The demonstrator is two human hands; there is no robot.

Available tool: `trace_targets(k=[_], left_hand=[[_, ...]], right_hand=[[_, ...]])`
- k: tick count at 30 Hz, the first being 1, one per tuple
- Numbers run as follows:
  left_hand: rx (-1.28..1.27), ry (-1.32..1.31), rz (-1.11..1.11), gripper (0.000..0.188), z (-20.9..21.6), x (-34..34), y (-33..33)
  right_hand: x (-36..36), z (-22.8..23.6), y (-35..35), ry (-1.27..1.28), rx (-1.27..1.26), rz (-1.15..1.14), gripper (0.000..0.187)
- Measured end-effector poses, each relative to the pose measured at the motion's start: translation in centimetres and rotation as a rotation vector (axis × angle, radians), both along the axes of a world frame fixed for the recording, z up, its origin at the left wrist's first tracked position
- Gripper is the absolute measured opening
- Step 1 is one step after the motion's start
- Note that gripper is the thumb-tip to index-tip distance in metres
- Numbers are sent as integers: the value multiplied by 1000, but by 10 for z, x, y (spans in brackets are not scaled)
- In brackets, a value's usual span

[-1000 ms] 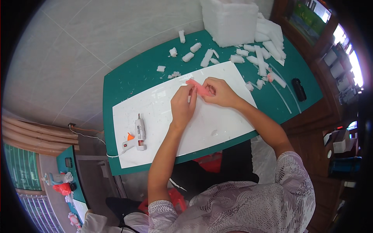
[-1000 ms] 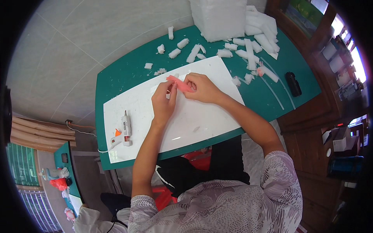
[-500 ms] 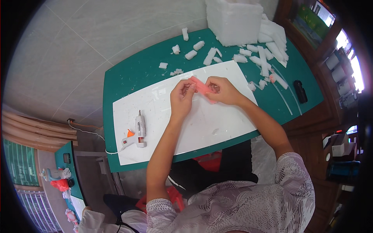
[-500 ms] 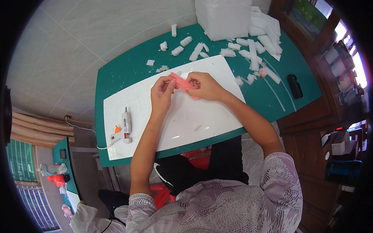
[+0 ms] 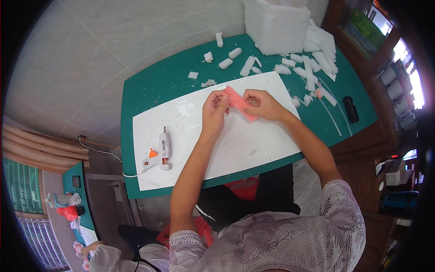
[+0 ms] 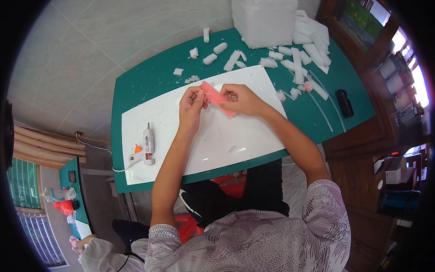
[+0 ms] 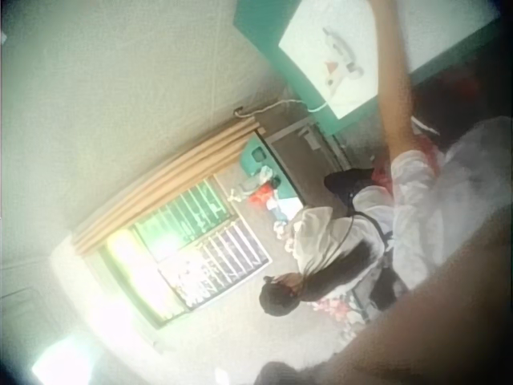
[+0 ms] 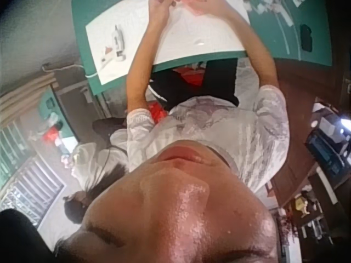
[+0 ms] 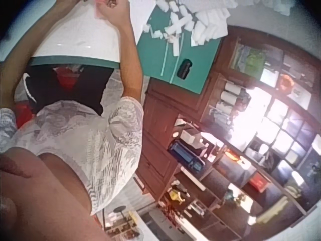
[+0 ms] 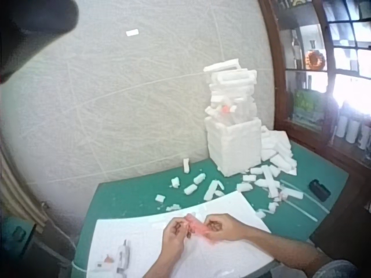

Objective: Assemble small foam structures using a glue gun.

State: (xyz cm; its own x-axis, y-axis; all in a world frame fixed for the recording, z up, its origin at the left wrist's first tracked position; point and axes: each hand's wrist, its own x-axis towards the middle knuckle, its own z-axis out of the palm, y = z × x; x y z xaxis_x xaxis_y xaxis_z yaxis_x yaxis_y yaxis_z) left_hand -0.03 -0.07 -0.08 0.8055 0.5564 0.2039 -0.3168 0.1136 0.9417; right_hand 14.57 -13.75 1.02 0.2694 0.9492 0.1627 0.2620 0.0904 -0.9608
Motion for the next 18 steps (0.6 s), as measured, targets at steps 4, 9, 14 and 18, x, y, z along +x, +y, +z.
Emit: trace_targets(k=[4, 9, 14, 18], left_hand=[[-72, -35, -23, 8, -1, -1, 2], [-99, -61, -24, 12, -3, -1, 5], [-182, -204, 314, 14, 10, -14, 36], [-86, -23, 270, 15, 11, -14, 32]], right_hand=[[1, -3, 1, 11, 2, -12, 16], [0, -3, 2, 9, 25, -15, 16], [8, -9, -3, -129, 23, -90, 15], [3, -9, 1, -116, 42, -99, 17]])
